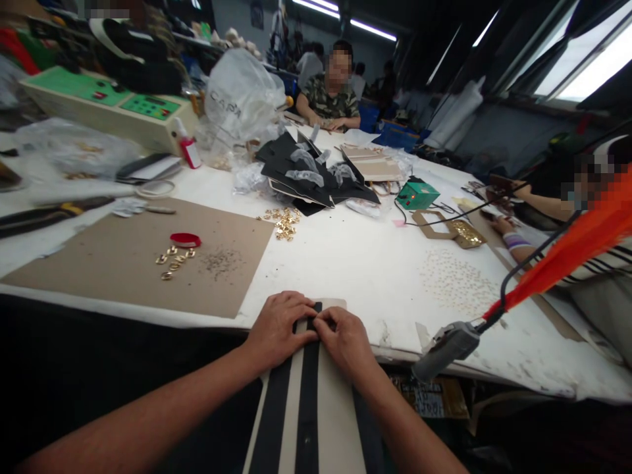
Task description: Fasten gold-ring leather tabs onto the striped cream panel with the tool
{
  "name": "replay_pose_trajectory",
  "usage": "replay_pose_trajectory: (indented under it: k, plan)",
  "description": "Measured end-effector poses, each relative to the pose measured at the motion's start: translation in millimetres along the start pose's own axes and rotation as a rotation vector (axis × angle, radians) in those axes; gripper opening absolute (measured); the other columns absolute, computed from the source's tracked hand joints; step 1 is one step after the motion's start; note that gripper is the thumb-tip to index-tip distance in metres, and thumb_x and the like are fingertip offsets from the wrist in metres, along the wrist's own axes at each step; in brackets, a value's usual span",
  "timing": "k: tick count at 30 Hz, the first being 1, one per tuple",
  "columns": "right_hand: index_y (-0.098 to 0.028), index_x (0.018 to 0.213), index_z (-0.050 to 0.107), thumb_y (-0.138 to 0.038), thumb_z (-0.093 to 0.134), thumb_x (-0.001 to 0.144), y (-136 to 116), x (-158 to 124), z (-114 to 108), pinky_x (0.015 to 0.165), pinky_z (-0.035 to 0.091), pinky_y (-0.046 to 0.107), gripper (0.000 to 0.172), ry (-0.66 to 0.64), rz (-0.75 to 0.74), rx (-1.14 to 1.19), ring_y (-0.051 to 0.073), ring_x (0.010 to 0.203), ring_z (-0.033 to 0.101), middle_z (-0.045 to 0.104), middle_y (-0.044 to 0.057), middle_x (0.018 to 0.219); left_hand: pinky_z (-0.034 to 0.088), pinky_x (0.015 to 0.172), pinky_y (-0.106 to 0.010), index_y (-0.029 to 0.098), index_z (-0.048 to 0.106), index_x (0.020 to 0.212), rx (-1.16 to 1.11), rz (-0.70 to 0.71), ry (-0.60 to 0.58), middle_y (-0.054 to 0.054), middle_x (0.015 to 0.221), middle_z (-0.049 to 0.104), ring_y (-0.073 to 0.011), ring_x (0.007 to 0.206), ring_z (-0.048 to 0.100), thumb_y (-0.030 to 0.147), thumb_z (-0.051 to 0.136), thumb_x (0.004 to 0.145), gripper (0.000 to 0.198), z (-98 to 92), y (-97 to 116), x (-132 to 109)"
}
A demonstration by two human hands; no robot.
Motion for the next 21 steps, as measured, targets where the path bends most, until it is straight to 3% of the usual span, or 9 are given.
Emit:
replay_pose_trajectory:
  k: [12,15,18,21]
  plan:
    - [-0.021,0.075,0.067,-0.034,0.067,0.083,9.3,19.9,2.3,0.056,0.041,0.027,0.015,-0.131,0.121,0.137,0.015,0.056,0.056,0.064,-0.003,0.061,0.042,0.108,-0.050,0.029,0.075,0.108,0.015,-0.008,-0.001,0.003,0.126,0.077,-0.0270,0.127,0.060,0.036,0.092,0.076,0.037,-0.6,-0.2,0.4]
    - [-0.020,0.090,0.070,-0.038,0.064,0.089,4.3,10.2,-1.4,0.059,0.045,0.028,0.019,-0.100,0.111,0.199,0.016,0.059,0.060,0.064,-0.003,0.064,0.043,0.108,-0.050,0.029,0.076,0.109,0.030,-0.007,0.000,0.002,0.126,0.078,-0.0273,0.126,0.061,0.035,0.092,0.076,0.037,-0.3,-0.3,1.4]
    - [-0.019,0.112,0.070,-0.049,0.062,0.093,9.4,-24.2,-20.8,0.069,0.054,0.032,0.036,0.100,0.137,0.320,0.020,0.071,0.068,0.070,0.000,0.075,0.044,0.107,-0.050,0.030,0.077,0.108,0.037,-0.004,0.005,0.001,0.127,0.078,-0.0281,0.126,0.062,0.035,0.092,0.077,0.035,0.0,-1.1,2.3]
    - [-0.018,0.105,0.071,-0.059,0.070,0.088,35.5,-82.6,-61.2,0.079,0.058,0.036,0.044,0.516,0.211,0.300,0.024,0.080,0.071,0.075,0.006,0.087,0.044,0.107,-0.051,0.030,0.078,0.106,0.034,-0.003,0.009,0.001,0.126,0.078,-0.0289,0.126,0.062,0.035,0.092,0.076,0.034,0.9,-3.3,3.6]
Point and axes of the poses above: each hand's wrist, its own x-axis towards the middle knuckle, its own z-axis out of the palm, y = z × x, the point moved 6 cm from there along x, towards the middle knuckle
